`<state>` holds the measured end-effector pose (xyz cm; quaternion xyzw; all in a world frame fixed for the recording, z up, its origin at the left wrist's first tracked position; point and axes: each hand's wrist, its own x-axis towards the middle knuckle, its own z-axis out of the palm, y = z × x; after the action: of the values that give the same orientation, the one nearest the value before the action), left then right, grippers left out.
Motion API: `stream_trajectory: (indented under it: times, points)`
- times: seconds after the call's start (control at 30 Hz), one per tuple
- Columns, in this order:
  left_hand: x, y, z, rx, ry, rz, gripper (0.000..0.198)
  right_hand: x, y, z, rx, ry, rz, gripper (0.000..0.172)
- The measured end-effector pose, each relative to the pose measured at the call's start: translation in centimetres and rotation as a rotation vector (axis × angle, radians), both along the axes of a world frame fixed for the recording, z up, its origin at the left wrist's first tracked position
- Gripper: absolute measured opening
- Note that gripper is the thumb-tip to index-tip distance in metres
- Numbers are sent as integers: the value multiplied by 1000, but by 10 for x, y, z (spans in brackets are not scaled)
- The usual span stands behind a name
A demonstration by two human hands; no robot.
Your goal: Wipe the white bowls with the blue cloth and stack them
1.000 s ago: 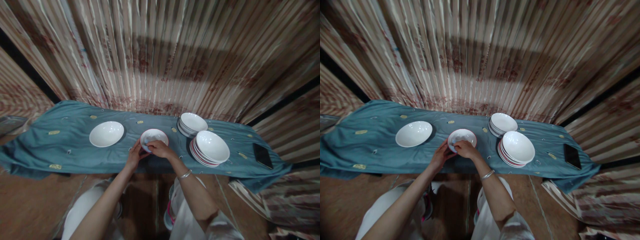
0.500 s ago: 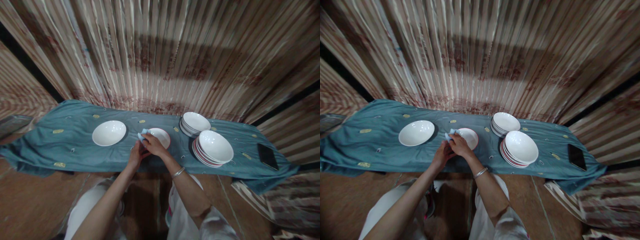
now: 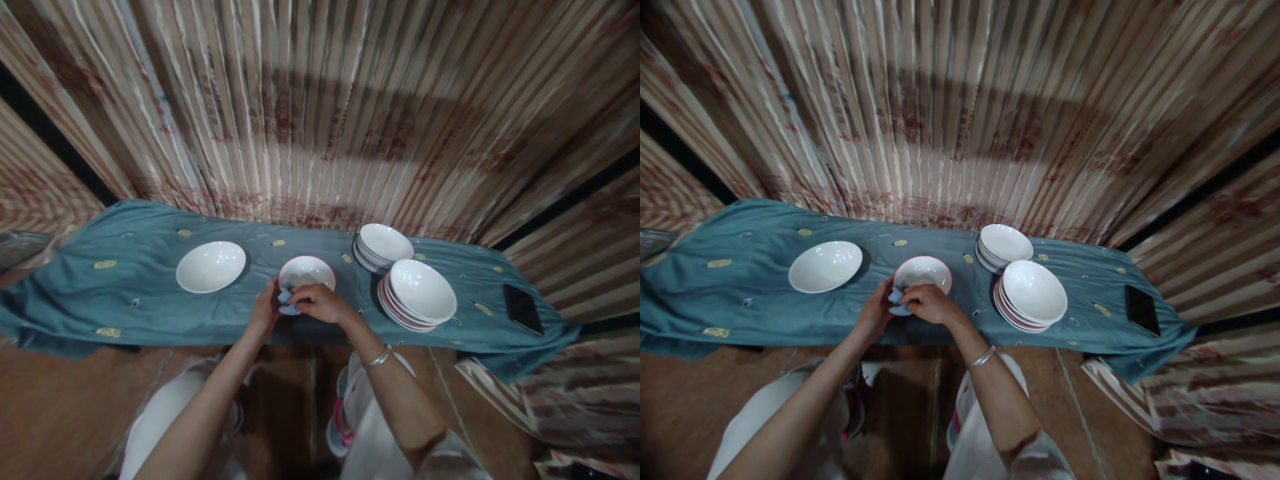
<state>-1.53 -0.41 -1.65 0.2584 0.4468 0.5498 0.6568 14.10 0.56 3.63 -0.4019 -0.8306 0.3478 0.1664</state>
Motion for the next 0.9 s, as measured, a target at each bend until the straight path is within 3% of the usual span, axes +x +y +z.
stream_trajectory:
  times: [0.13,0.37,0.53,0.7,0.9]
  points:
    - [-3,-1,-2,2,83,-18,53,17,-9,3,17,-62,-1,33]
    - [-4,-1,-1,49,18,-33,61,48,-13,0,85,-90,-36,32]
    - [-2,0,1,23,16,-2,63,66,-11,0,99,-78,-153,30]
    - [-2,0,1,32,23,-3,62,70,-6,-5,120,-88,-297,29]
    - [-3,0,-2,34,20,1,63,64,10,-15,278,-229,-386,30]
